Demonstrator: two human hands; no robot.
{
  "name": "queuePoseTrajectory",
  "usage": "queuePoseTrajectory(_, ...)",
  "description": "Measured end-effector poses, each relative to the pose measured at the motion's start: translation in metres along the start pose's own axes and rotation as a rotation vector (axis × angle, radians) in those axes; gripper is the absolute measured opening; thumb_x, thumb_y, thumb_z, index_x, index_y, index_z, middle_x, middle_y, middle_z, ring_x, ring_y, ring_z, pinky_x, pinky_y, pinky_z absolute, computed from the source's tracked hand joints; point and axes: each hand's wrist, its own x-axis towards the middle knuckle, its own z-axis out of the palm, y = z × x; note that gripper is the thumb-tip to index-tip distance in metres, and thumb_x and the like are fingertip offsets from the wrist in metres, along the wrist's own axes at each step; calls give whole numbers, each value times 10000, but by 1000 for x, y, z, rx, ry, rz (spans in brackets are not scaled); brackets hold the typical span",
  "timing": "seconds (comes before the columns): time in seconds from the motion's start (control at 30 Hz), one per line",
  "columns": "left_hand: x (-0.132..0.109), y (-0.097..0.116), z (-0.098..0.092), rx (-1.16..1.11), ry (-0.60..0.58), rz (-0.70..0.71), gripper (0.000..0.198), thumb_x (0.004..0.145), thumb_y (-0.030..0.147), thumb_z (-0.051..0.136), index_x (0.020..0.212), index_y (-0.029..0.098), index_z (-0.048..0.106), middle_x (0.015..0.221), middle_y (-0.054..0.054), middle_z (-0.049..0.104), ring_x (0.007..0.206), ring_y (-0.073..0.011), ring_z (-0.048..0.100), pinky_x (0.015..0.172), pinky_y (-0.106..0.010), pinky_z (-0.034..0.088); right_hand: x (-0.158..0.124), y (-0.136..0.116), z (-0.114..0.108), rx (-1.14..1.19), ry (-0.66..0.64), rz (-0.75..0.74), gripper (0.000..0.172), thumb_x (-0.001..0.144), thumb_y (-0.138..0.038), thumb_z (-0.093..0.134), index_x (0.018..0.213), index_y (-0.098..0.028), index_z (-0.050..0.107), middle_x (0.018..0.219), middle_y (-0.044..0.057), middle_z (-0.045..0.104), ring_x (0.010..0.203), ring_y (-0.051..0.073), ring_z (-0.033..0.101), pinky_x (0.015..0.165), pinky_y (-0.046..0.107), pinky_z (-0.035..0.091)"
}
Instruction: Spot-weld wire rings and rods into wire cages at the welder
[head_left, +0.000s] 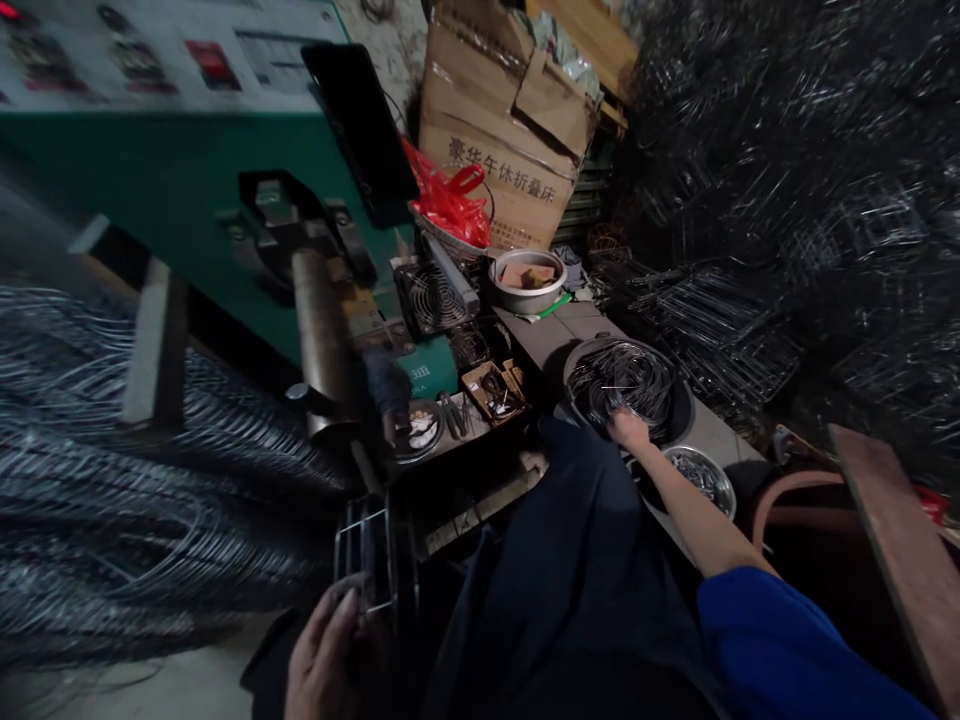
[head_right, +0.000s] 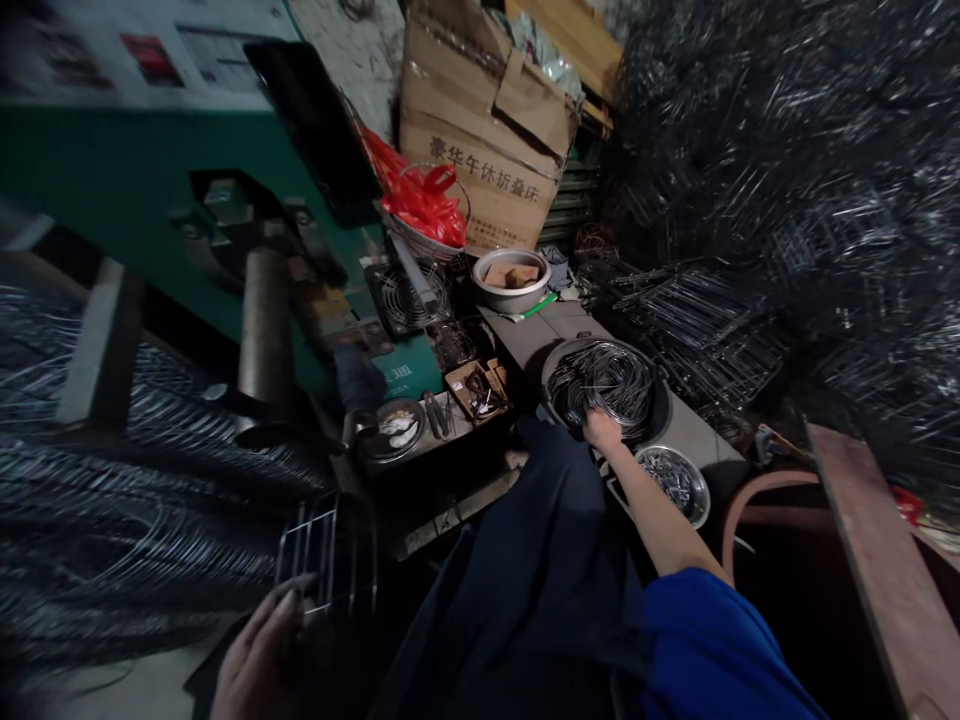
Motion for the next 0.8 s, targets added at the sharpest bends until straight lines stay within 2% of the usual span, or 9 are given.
queuePoseTrajectory(0.1, -2, -24, 16, -93, -100, -145, 500, 598, 544, 775, 931, 187, 666, 496, 69, 457, 363, -90, 385, 304, -184, 310, -6, 6, -11, -19, 13, -47, 274, 962, -270, 537, 1200, -175, 631, 1306, 143, 566, 1131, 270, 594, 896, 331, 471)
queuePoseTrajectory(0.2, -5, -37, 22, -163, -164, -248, 614, 556, 525, 833, 1018, 169, 641, 515, 78, 450, 395, -86, 402, 333, -186, 348, -13, 5, -19, -32, 30, -92, 252, 960, -183, 502, 1169, -175, 642, 1290, 155, 575, 1128, 269, 592, 902, 339, 463)
queuePoseTrajectory(0.4, -9, -41, 25, -154, -216, -177, 595, 675, 564, 779, 1107, 186, 620, 548, 69, 482, 445, -80, 434, 401, -166, 381, -18, -15, -43, 18, 69, -123, 214, 903, -103, 538, 1059, -180, 662, 1192, 136, 632, 1063, 252, 624, 861, 306, 464)
queuePoseTrajectory(0.57, 0, -50, 25, -60, -252, -152, 663, 676, 623, 755, 1175, 216, 595, 586, 63, 535, 501, -104, 508, 471, -187, 438, -30, -6, -96, 146, 225, -79, 182, 977, -232, 480, 1103, -161, 589, 1008, 146, 679, 910, 258, 659, 747, 301, 477)
queuePoseTrajectory(0.63, 4, -53, 24, -74, -234, -93, 643, 700, 623, 737, 1167, 206, 593, 577, 69, 523, 487, -95, 493, 470, -186, 440, -43, -1, -121, 300, 316, -145, 213, 1005, -300, 415, 1083, -168, 563, 955, 126, 675, 841, 236, 651, 721, 301, 483)
queuePoseTrajectory(0.7, 7, -54, 24, -104, -225, -28, 603, 739, 602, 715, 1154, 183, 593, 573, 71, 512, 469, -84, 475, 459, -185, 435, -56, -6, -142, 842, 425, -339, 257, 964, -427, 504, 1058, -193, 556, 846, 76, 661, 693, 202, 619, 657, 295, 490)
queuePoseTrajectory(0.73, 9, -53, 23, -120, -227, 2, 587, 755, 584, 710, 1152, 169, 589, 570, 72, 509, 460, -80, 466, 448, -185, 429, -60, -14, -150, 1063, 388, -433, 320, 917, -481, 585, 1090, -214, 555, 832, 55, 654, 668, 187, 604, 646, 287, 491)
queuePoseTrajectory(0.8, 14, -51, 21, -152, -233, 53, 586, 766, 546, 719, 1166, 145, 571, 558, 75, 505, 434, -75, 452, 425, -187, 415, -66, -39, -159, 1284, 187, -558, 445, 820, -517, 720, 1138, -235, 588, 820, 40, 646, 654, 170, 587, 603, 263, 477)
